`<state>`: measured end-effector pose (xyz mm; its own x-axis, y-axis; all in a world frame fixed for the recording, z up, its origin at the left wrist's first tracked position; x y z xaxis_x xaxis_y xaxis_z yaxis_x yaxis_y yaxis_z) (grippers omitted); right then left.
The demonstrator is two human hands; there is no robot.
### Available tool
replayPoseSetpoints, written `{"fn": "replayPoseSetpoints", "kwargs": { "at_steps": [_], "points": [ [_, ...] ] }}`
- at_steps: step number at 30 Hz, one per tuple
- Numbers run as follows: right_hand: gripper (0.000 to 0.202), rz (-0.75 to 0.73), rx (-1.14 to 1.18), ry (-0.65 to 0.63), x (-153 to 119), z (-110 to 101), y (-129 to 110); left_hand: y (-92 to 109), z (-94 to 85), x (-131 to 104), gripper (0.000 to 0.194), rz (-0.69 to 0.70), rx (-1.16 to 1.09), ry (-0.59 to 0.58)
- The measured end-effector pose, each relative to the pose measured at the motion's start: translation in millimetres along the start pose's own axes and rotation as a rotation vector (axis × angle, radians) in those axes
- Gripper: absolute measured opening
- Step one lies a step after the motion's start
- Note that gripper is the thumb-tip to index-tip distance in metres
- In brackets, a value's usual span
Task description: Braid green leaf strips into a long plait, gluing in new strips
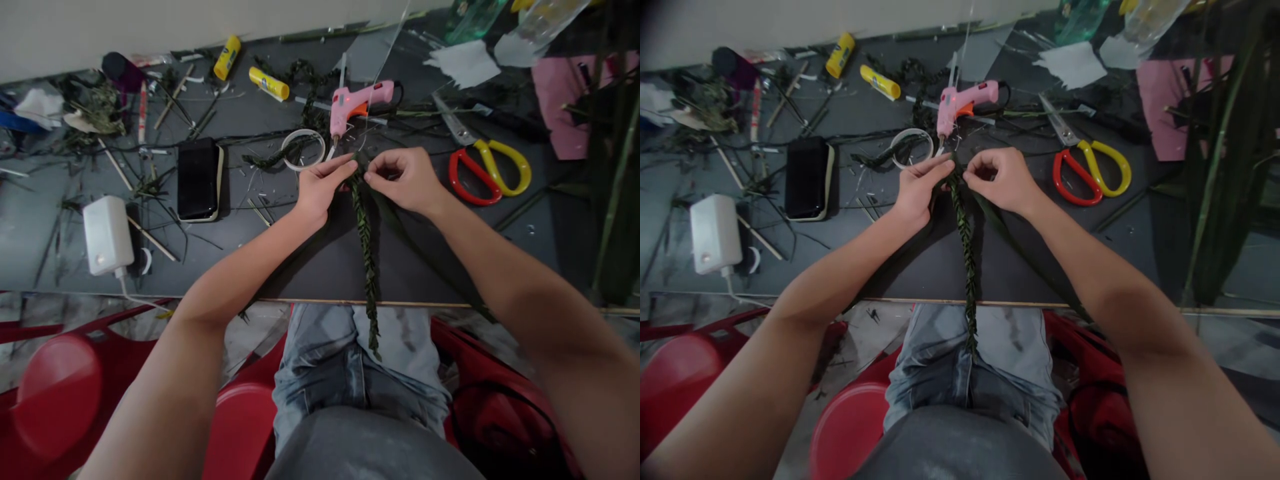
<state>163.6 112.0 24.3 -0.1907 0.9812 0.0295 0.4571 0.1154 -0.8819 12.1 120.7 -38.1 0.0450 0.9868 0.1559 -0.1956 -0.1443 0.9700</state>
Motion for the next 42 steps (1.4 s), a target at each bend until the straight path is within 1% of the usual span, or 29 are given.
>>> {"fn": "replayPoseSetpoints", "kwargs": {
  "at_steps": [3,5,7,10,12,14,17,20,22,26,29,35,39,42],
  "points": [
    [0.029,0.015,0.036,-0.016,2,-1,5,2,-0.3,-1,0.028,0.026,0.021,0.006],
    [0.035,0.03,0.09,-0.001,4,-2,11,5,0.6,-1,0.029,0.042,0.032,0.003],
    [0.041,0.041,0.163,0.035,7,-5,16,9,2.6,-1,0.028,0.049,0.029,-0.013],
    [0.045,0.008,0.227,0.11,7,-8,16,11,9.1,0,0.033,0.039,0.005,-0.083],
    [0.042,-0.032,0.224,0.15,5,-8,13,12,13.8,0,0.039,0.035,-0.002,-0.14],
    [0.036,-0.042,0.21,0.168,4,-8,12,13,15.9,0,0.044,0.051,0.009,-0.176],
    [0.03,0.001,0.184,0.189,3,-8,15,15,17.6,1,0.049,0.077,0.023,-0.209],
    [0.03,0.024,0.166,0.212,3,-10,16,12,19.0,2,0.051,0.055,-0.003,-0.233],
    [0.033,0.013,0.151,0.208,2,-10,13,11,16.7,4,0.048,0.046,-0.011,-0.215],
    [0.039,0.0,0.112,0.164,1,-5,9,14,13.1,4,0.044,0.073,0.009,-0.174],
    [0.04,0.002,0.104,0.148,0,-4,9,16,17.0,2,0.045,0.09,0.015,-0.191],
    [0.045,-0.008,0.136,0.108,1,-1,9,19,18.8,3,0.037,0.094,-0.004,-0.199],
    [0.045,0.015,0.136,0.08,3,2,13,18,17.4,8,0.041,0.073,-0.013,-0.228],
    [0.047,0.017,0.138,0.087,4,1,13,17,18.7,10,0.044,0.06,-0.016,-0.262]
  ]
}}
Point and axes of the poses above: each hand's wrist, its own x-axis towards the middle knuckle, its own z-axis out of the palm, y = z × x, the point moved 10 cm from there along x, towards the middle knuckle, and after that the axes turned 13 degrees about z, right-handed, at the moved point
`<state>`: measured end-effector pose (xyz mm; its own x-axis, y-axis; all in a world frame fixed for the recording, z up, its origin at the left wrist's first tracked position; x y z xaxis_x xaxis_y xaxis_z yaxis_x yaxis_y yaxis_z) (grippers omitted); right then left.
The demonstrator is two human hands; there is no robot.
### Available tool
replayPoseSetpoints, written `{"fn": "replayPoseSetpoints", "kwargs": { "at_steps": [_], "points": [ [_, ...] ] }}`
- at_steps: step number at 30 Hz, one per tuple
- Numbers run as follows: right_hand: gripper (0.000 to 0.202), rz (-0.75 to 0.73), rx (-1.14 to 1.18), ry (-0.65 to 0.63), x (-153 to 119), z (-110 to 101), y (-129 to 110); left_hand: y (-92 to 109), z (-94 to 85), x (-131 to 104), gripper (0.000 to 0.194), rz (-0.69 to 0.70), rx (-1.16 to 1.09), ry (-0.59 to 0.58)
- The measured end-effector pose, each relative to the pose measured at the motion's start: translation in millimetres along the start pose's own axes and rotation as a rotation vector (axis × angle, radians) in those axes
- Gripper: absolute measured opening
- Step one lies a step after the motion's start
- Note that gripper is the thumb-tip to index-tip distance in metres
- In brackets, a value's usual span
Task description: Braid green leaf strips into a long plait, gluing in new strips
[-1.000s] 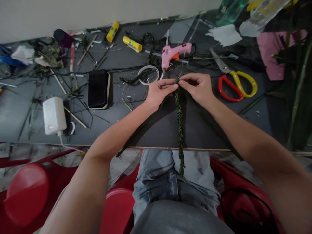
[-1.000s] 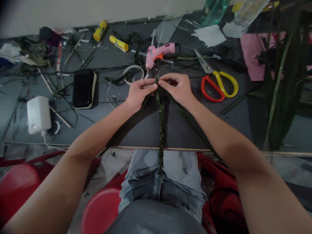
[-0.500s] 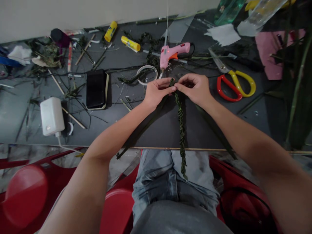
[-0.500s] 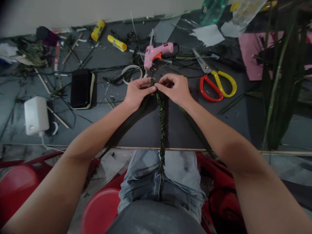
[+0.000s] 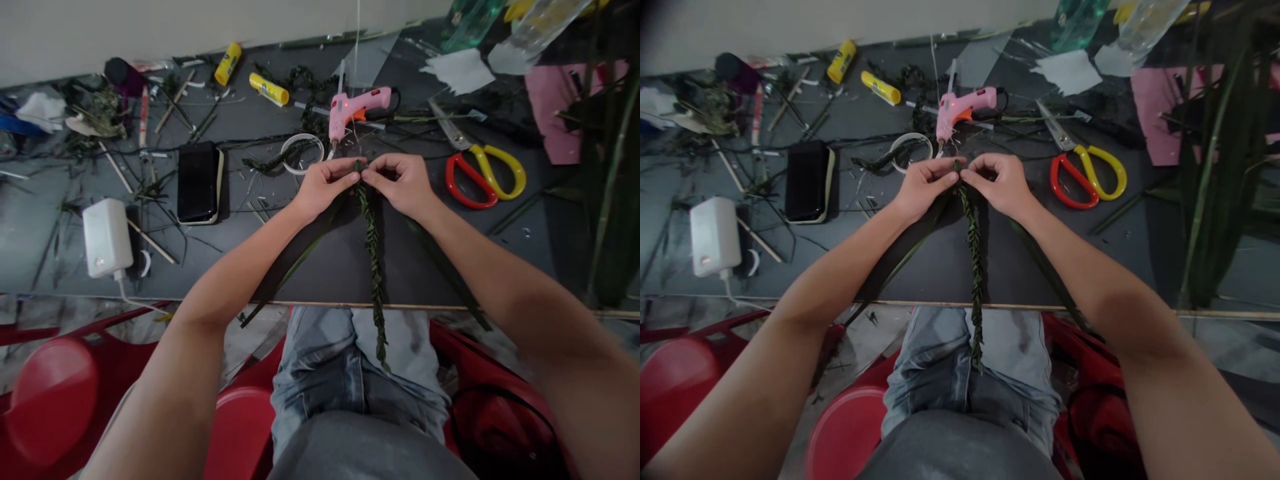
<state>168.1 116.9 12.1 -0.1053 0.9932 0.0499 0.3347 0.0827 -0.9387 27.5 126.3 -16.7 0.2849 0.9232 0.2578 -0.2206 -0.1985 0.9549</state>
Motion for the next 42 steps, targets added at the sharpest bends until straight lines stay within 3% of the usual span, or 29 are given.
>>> {"fn": "replayPoseSetpoints", "kwargs": {
  "at_steps": [8,13,20,24,31,42],
  "points": [
    [0.055,0.007,-0.021,-0.056,0,3,-4,4,-8.0,-3,0.034,-0.01,0.038,0.132],
    [0.057,0.02,-0.027,-0.103,0,4,-5,5,-7.0,-2,0.026,0.014,0.059,0.139],
    [0.051,0.031,0.024,-0.113,0,11,0,3,-11.2,-4,0.034,0.076,0.13,0.193],
    [0.05,0.021,0.064,-0.068,-1,9,-3,1,-10.8,-6,0.044,0.114,0.141,0.181],
    [0.038,0.057,0.133,-0.058,-1,4,-1,1,4.2,-1,0.053,0.096,0.017,-0.022],
    [0.035,-0.025,0.029,0.006,-3,-2,-6,-11,-9.6,-1,0.031,0.065,0.02,0.125]
  ]
}}
Point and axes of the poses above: each hand's wrist, its own x-axis towards the middle knuckle, its own z-axis out of the palm, y = z × x, the point moved 10 cm from there along x, towards the middle knuckle, and after that the axes turned 13 degrees about z, right-handed, at the moved point
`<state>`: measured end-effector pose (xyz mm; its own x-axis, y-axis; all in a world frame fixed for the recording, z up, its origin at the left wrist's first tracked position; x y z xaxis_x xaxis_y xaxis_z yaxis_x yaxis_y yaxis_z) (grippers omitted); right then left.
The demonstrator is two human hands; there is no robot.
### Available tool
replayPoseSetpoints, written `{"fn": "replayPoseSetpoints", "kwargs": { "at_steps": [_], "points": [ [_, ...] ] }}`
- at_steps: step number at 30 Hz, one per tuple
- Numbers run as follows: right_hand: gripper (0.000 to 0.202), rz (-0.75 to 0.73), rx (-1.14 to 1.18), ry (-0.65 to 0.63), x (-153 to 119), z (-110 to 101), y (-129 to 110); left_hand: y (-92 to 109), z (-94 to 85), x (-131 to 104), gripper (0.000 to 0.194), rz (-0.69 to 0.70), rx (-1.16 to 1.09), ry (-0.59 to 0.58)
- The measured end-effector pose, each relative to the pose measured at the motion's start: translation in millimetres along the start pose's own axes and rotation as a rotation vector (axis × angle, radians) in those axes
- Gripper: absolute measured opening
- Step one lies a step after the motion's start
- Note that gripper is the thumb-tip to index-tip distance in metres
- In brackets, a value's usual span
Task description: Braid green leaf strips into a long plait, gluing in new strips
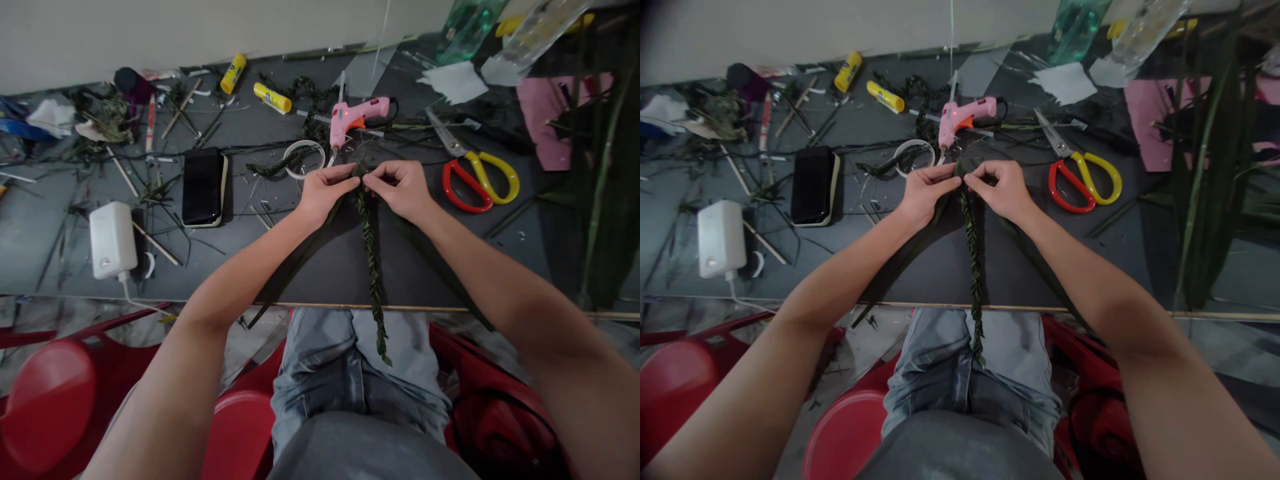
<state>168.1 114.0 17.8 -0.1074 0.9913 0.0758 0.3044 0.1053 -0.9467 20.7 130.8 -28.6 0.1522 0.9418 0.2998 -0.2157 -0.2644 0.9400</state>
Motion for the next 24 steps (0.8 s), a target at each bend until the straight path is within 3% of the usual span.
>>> {"fn": "replayPoseSetpoints", "kwargs": {
  "at_steps": [10,15,18,24],
  "points": [
    [0.035,-0.035,-0.037,0.008,-3,-5,-5,8,2.3,-2,0.029,-0.007,0.001,0.051],
    [0.054,0.03,0.126,-0.051,9,-9,12,12,-2.6,5,0.049,-0.056,0.006,-0.059],
    [0.054,0.014,0.209,-0.126,13,-7,11,17,-5.8,8,0.059,-0.095,-0.008,-0.123],
    [0.052,-0.122,0.209,-0.276,4,10,-11,18,18.6,-8,0.06,-0.186,-0.084,-0.245]
  ]
}}
Point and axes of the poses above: each hand's wrist, its own x-axis towards the middle knuckle, its own z-axis out of the palm, y = z × x, the point moved 10 cm from there along x, towards the middle knuckle, and after that the axes turned 13 degrees about z, right-handed, at the moved point
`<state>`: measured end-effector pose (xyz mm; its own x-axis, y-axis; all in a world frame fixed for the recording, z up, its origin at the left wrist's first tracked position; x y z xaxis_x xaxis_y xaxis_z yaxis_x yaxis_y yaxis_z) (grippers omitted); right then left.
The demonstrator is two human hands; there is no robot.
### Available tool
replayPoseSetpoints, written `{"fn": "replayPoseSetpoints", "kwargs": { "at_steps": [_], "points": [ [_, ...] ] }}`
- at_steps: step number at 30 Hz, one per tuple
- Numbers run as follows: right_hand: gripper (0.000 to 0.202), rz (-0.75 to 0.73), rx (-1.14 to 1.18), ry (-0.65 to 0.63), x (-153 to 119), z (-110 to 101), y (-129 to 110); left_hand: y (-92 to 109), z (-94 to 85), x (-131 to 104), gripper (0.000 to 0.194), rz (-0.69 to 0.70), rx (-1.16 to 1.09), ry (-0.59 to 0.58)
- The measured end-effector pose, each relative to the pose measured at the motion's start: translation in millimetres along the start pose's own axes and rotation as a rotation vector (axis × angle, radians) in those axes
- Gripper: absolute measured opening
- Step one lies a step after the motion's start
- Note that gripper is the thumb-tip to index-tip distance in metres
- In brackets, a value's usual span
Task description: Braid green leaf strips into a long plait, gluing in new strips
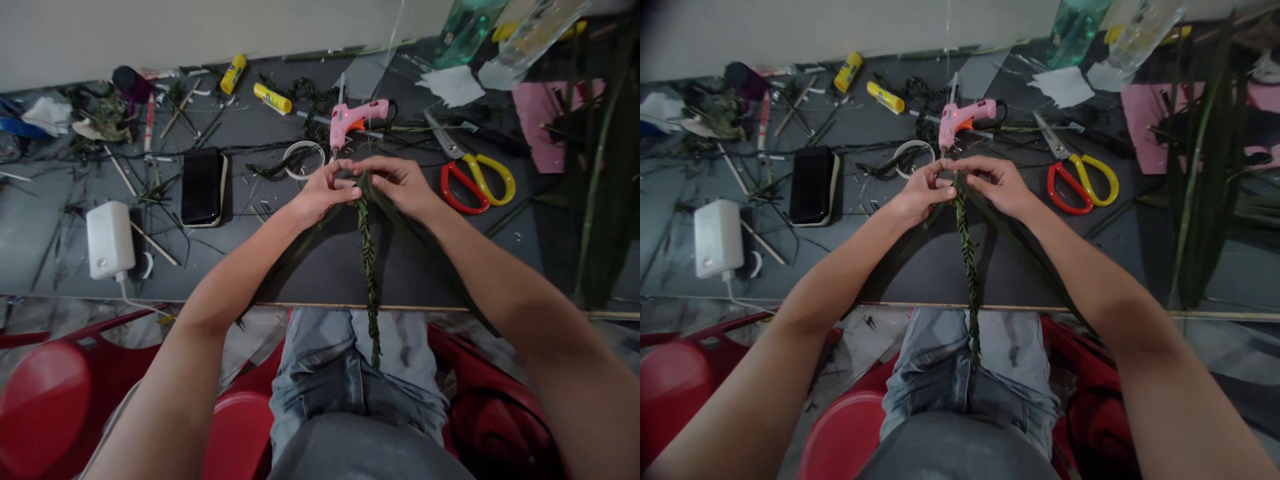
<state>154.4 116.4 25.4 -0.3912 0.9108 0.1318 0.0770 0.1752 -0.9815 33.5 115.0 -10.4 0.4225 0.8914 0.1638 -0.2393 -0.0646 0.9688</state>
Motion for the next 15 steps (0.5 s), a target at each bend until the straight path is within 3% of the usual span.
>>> {"fn": "replayPoseSetpoints", "kwargs": {
  "at_steps": [4,8,12,15],
  "points": [
    [0.047,-0.061,0.041,-0.142,-3,12,-5,-4,12.7,-4,0.064,-0.042,-0.059,-0.048],
    [0.045,-0.036,0.036,-0.193,-5,15,-7,-9,18.2,-5,0.069,-0.064,-0.079,-0.095],
    [0.054,0.061,0.031,-0.147,-5,13,-4,-8,13.8,-1,0.072,-0.006,0.027,-0.046],
    [0.057,0.117,0.061,-0.019,-2,1,2,8,4.8,1,0.062,0.084,0.117,0.034]
  ]
}}
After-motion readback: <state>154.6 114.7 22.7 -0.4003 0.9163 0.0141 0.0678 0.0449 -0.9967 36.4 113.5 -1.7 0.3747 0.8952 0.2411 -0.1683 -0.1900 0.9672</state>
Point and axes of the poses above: each hand's wrist, its own x-axis towards the middle knuckle, its own z-axis out of the palm, y = z × x, the point moved 10 cm from there along x, towards the middle knuckle, and after that the axes turned 13 degrees about z, right-handed, at the moved point
